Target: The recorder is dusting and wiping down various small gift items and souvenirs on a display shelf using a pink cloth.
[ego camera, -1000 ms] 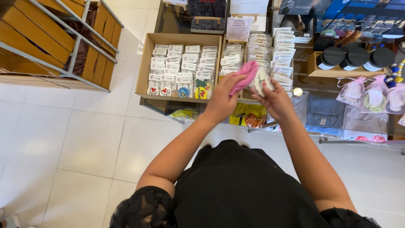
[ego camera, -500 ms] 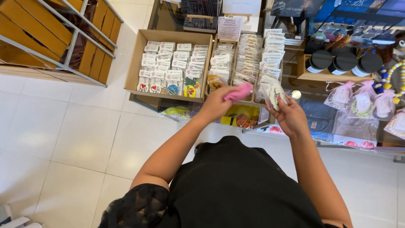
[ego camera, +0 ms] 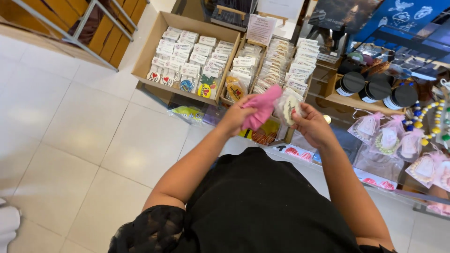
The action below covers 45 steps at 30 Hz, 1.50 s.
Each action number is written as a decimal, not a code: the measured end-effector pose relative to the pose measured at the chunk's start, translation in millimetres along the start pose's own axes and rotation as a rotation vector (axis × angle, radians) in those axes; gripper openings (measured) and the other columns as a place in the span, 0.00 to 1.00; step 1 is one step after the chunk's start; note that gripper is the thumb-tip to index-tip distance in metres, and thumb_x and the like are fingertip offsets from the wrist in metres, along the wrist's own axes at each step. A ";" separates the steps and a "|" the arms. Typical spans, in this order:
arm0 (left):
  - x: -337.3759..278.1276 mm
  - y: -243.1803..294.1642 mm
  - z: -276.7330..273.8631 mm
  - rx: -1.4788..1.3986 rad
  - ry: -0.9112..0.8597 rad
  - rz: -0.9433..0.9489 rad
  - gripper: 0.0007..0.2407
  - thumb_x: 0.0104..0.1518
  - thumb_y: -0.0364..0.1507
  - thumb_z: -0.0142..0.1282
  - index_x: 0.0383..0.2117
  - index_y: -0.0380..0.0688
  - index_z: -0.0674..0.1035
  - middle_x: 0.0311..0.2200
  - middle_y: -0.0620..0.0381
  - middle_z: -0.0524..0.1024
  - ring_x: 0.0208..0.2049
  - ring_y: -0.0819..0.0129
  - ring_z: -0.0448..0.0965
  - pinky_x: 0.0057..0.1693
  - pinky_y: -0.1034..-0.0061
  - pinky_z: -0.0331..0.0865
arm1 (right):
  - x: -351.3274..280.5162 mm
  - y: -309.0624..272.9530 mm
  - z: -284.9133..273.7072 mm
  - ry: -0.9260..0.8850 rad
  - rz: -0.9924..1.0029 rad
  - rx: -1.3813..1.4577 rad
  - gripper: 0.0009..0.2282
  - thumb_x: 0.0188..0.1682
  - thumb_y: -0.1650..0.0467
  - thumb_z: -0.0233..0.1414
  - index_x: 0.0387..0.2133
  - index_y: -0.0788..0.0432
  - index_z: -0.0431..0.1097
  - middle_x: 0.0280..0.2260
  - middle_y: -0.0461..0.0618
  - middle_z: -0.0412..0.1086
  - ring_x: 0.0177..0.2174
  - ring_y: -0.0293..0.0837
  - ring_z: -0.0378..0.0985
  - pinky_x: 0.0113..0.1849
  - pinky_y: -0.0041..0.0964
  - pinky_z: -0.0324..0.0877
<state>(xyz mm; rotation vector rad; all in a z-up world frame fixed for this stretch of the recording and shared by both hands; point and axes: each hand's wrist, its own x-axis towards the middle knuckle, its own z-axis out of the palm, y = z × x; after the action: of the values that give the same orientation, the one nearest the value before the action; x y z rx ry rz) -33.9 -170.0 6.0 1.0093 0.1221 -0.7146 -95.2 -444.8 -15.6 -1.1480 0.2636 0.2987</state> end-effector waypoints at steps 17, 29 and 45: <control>-18.4 8.0 -68.1 -0.144 0.164 0.382 0.21 0.60 0.15 0.48 0.63 0.34 0.69 0.55 0.48 0.73 0.54 0.66 0.76 0.61 0.73 0.70 | 126.7 12.4 40.1 0.149 -0.338 -0.510 0.10 0.61 0.72 0.47 0.50 0.63 0.54 0.46 0.52 0.68 0.42 0.42 0.75 0.41 0.37 0.78; 23.4 52.4 -93.3 -0.097 0.099 0.301 0.20 0.61 0.16 0.48 0.61 0.35 0.69 0.54 0.47 0.73 0.53 0.63 0.76 0.60 0.71 0.73 | 97.3 -3.3 86.2 0.189 -0.244 -0.749 0.11 0.60 0.71 0.43 0.51 0.64 0.51 0.39 0.59 0.71 0.30 0.47 0.83 0.28 0.38 0.76; 64.4 120.7 -141.7 -0.010 -0.149 0.174 0.18 0.61 0.17 0.49 0.59 0.38 0.72 0.53 0.50 0.75 0.53 0.65 0.76 0.60 0.72 0.72 | 112.4 1.2 115.2 0.503 -0.094 -1.477 0.10 0.48 0.68 0.59 0.39 0.60 0.74 0.34 0.63 0.76 0.37 0.64 0.78 0.40 0.55 0.72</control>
<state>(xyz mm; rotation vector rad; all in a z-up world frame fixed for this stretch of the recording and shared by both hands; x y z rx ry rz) 119.6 -47.6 -9.6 0.9414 -0.0909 -0.6266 14.9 -327.5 -11.9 -2.6988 0.4411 0.0700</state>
